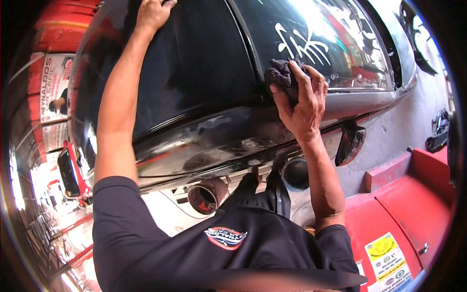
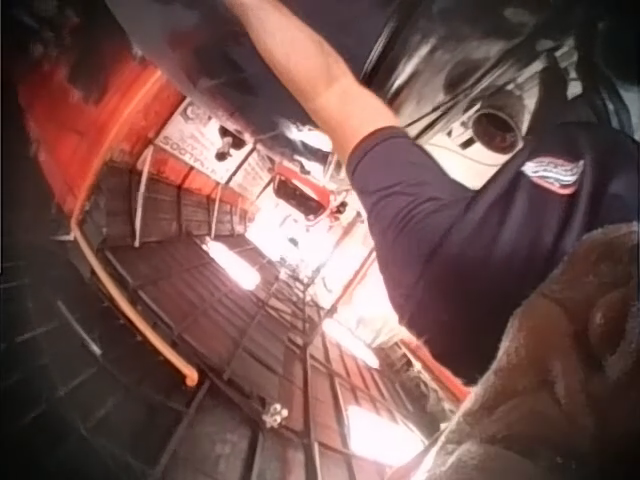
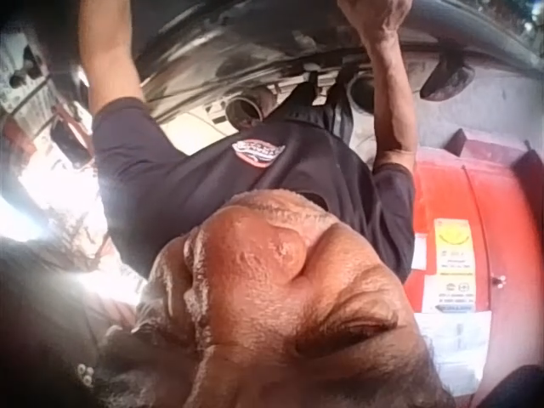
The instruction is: Sanding and polishing a car's black exterior panel using a sanding block and water.
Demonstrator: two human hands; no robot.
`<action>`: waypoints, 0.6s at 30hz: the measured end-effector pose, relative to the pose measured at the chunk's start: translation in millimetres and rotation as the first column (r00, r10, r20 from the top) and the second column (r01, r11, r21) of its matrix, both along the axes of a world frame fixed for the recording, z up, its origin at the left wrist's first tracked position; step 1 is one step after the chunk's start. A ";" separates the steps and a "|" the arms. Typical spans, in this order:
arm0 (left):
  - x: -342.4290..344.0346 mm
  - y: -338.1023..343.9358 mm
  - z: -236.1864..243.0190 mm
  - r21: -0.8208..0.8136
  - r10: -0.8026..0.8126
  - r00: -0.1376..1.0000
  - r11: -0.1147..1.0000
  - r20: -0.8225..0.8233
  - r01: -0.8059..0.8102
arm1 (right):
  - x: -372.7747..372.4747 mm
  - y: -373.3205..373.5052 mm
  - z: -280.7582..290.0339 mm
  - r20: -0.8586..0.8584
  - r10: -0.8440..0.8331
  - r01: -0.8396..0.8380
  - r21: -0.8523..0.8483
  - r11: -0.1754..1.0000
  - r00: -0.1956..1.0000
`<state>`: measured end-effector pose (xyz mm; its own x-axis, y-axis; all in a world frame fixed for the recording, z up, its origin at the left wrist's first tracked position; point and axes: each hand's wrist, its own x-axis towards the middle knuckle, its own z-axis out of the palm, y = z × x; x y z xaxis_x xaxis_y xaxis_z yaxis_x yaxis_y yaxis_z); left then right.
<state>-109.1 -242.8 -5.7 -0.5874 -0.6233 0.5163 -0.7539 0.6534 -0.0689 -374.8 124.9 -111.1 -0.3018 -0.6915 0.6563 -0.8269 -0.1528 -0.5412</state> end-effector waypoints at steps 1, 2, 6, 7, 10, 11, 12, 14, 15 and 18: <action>-2.9 -5.5 -1.6 0.044 0.029 1.000 0.999 0.002 -0.029 | -1.7 0.5 0.2 -0.002 -0.006 0.006 0.010 1.000 1.000; 6.6 -2.5 -2.4 0.082 0.021 1.000 0.996 -0.001 -0.021 | -1.5 -1.5 0.9 -0.005 -0.006 0.006 -0.006 1.000 1.000; -17.1 138.7 -15.4 0.120 -0.214 0.977 0.970 0.023 0.210 | -11.5 3.9 -8.8 -0.009 -0.077 0.077 0.011 0.997 0.997; -11.5 169.9 -15.1 0.152 -0.236 0.972 0.960 -0.008 0.235 | -10.9 5.5 -7.5 -0.009 -0.087 0.087 0.023 0.996 0.996; -9.6 175.6 -6.8 0.206 -0.275 0.961 0.942 0.015 0.266 | -8.5 7.8 -7.9 -0.002 -0.078 0.078 0.038 0.996 0.997; -11.8 150.3 -7.4 0.140 -0.323 0.946 0.938 0.011 0.318 | -8.1 6.5 -5.8 0.001 -0.069 0.069 0.035 0.997 0.998; -11.4 113.4 -4.4 0.058 -0.364 0.931 0.931 0.029 0.362 | -5.7 6.8 -0.9 0.006 -0.050 0.049 0.027 0.998 0.999; -13.2 51.1 1.7 0.014 -0.165 0.984 0.986 0.072 0.164 | -0.7 3.9 3.6 0.005 -0.007 0.007 0.001 1.000 1.000; -29.8 42.9 5.2 0.114 -0.032 0.999 0.993 0.014 0.030 | -1.1 1.8 0.4 0.004 0.003 -0.003 -0.005 1.000 1.000; -15.6 44.8 -10.5 0.007 -0.117 0.993 0.993 0.002 0.117 | 1.3 0.8 1.3 -0.005 0.004 -0.004 -0.025 1.000 1.000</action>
